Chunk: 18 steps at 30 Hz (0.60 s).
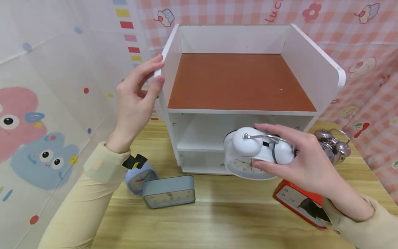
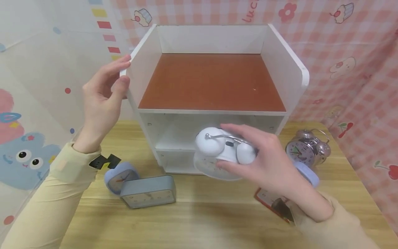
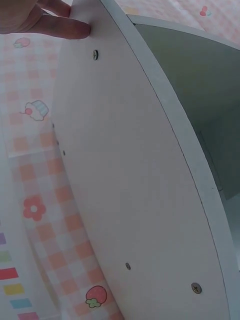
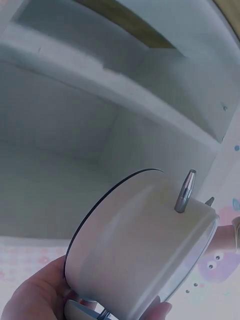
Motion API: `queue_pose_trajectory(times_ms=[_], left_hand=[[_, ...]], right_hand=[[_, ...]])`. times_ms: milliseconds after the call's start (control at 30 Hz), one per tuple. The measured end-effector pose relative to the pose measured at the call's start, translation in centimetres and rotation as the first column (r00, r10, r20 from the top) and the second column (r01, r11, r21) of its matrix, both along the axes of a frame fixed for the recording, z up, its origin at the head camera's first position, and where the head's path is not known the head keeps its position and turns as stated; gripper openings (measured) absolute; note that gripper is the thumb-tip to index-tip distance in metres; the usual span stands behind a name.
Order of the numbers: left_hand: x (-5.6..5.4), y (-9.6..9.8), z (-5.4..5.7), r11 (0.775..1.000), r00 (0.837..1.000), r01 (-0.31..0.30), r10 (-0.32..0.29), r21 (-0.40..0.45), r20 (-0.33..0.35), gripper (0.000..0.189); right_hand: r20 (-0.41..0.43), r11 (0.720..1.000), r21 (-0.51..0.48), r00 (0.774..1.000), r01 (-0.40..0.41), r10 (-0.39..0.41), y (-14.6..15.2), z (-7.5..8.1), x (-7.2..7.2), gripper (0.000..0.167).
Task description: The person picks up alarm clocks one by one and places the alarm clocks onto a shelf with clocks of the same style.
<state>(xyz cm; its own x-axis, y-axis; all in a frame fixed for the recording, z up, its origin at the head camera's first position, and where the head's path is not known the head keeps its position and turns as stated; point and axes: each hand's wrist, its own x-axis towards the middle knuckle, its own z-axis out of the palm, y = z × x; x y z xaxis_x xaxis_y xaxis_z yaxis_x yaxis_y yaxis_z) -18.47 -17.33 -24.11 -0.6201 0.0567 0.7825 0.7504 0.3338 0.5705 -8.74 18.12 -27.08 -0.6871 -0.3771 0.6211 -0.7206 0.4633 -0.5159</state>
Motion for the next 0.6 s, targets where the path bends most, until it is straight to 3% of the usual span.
queue_pose_trajectory(times_ms=[400,600], left_hand=[[-0.3,0.0,-0.1,1.000,1.000,-0.006,0.006,-0.002,-0.005,0.033],[-0.3,0.1,-0.1,1.000,1.000,0.003,-0.003,0.013,0.000,0.032]], right_hand=[[0.023,1.000,0.009,0.999,-0.029,0.028,-1.4,4.6,-1.7,0.081],[0.047,0.998,0.063,0.999,0.007,-0.010,-1.4,6.4,-2.8,0.079]])
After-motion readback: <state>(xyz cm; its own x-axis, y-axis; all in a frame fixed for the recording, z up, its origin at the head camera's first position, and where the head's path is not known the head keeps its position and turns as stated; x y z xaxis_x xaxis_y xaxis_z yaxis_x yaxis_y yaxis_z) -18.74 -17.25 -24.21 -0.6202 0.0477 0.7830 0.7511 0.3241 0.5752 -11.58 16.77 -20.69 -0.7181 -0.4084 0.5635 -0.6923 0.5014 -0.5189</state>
